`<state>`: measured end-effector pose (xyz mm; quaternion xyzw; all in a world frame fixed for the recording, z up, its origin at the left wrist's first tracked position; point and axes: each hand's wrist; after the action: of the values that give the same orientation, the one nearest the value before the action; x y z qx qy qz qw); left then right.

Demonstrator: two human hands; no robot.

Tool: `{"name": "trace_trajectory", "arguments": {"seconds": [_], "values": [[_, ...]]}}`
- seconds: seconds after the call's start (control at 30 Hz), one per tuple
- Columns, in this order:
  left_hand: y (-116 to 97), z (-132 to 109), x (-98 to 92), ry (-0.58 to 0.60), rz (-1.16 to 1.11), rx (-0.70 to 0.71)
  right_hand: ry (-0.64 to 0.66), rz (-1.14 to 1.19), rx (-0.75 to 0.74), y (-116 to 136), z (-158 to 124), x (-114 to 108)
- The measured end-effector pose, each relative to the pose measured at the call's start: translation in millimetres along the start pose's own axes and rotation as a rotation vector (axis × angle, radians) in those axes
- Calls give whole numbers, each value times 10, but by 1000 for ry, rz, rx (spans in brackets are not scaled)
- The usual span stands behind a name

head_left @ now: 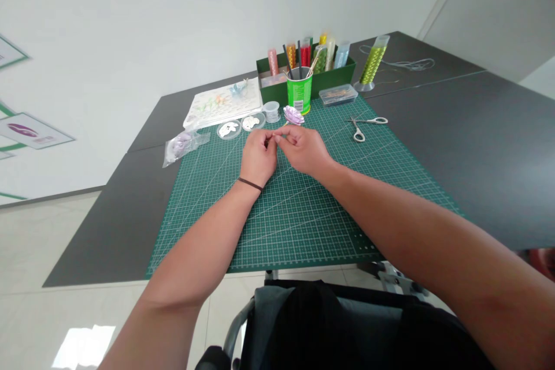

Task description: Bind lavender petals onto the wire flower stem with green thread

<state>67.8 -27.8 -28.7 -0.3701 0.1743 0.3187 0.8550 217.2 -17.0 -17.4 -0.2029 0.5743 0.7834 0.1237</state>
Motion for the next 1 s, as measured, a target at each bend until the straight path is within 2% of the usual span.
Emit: {"name": "trace_trajectory", "arguments": {"seconds": [0.2,0.43,0.5,0.6,0.67,0.73,0.8,0.9,1.0], "values": [[35,18,-40,-110,-22,-33,-87,-151,-64,21,-44,8],[76,87,-129,-159,65,-154,-175,-202,-158,-42,-42,6],[73,106,-157,-121,121,-172,-242,-187,-215,-80,-9,1],[38,107,-196,13,188,-128,-360,-140,-301,-141,95,-50],[14,96,-210,106,213,-87,-389,-103,-319,-185,189,-108],[14,84,-213,182,213,-37,-386,-56,-285,-233,282,-170],[43,79,-214,235,183,25,-371,-4,-191,-281,362,-224],[111,85,-235,273,86,103,-349,76,-9,-356,450,-273],[149,95,-281,272,-44,149,-331,142,96,-436,503,-278]]}}
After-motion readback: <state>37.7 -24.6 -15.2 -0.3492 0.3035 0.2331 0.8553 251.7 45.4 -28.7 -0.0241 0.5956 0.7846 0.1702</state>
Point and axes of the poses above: each hand's wrist, its own z-axis towards the middle knuckle, its own x-axis out of the palm, y = z × x, and after that the axes turned 10 degrees about x, right-handed
